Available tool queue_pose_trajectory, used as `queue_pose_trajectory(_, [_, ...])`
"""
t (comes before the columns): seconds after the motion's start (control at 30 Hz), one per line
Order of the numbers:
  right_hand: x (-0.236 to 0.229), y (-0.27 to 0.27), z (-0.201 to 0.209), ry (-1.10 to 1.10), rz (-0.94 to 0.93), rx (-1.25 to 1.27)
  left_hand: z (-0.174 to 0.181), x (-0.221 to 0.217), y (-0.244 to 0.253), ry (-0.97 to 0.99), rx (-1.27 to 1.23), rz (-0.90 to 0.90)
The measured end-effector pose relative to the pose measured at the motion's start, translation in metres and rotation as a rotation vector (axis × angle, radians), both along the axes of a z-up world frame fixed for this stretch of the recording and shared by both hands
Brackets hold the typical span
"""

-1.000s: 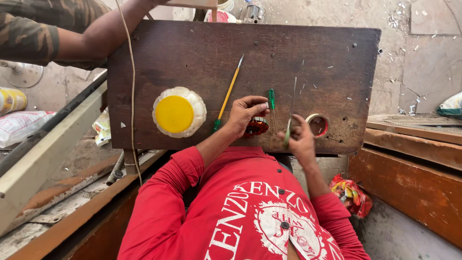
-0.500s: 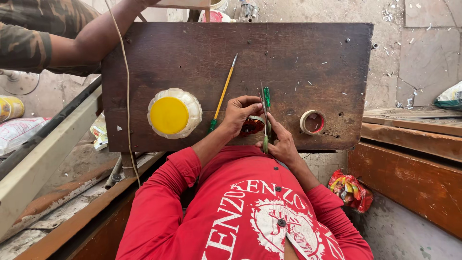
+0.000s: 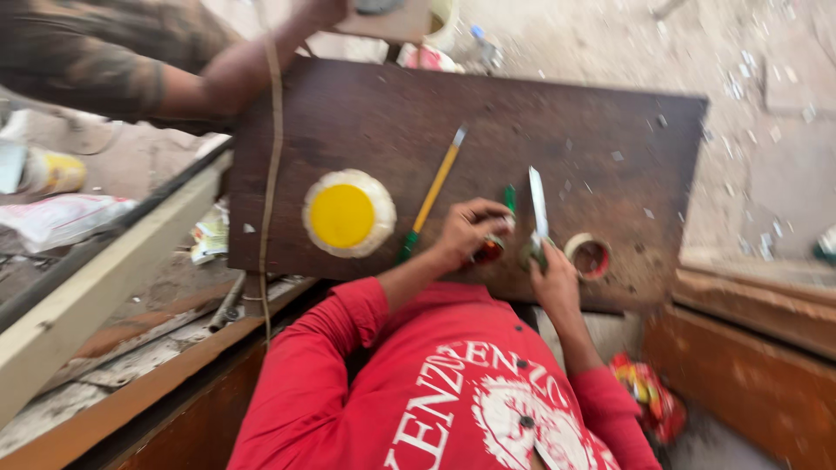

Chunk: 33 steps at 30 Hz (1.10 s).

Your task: The person assembles a small electrical component by wrapping copper wire around a metal core and securing it with tape. They use a screwdriver to adjust the assembly and scissors to trim the wire. The person places the finished component into a drawer at the end.

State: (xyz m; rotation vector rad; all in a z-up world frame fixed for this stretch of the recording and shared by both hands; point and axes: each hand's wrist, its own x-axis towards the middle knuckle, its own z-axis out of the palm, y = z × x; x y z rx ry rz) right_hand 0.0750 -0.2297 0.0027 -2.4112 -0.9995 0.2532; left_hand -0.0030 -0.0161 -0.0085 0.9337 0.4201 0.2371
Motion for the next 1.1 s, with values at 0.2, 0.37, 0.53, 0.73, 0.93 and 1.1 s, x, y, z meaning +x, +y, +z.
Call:
queue_pose_trajectory(0.2, [0.005, 0.0, -0.002, 0.705, -0.265, 0.434, -0.001, -0.007, -0.012, 0.153, -0.033, -0.239])
queue_pose_trajectory(0.37, [0.018, 0.026, -0.001, 1.08, -0.426, 0.492, 0.0, -0.002, 0.001, 0.004, 0.083, -0.194])
queue_pose_trajectory(0.53, [0.018, 0.033, -0.005, 1.163, -0.404, 0.588, -0.004, -0.003, 0.005, -0.013, 0.13, -0.192])
queue_pose_trajectory(0.73, [0.01, 0.034, -0.006, 1.075, -0.427, 0.589, 0.004, -0.01, -0.002, 0.013, 0.139, -0.151])
queue_pose_trajectory(0.93, [0.006, 0.038, 0.001, 1.045, -0.425, 0.601, 0.008, -0.011, -0.001, 0.0, 0.161, -0.169])
queue_pose_trajectory(1.1, [0.007, 0.038, -0.001, 1.055, -0.413, 0.621, -0.003, -0.007, -0.001, -0.076, 0.22, -0.164])
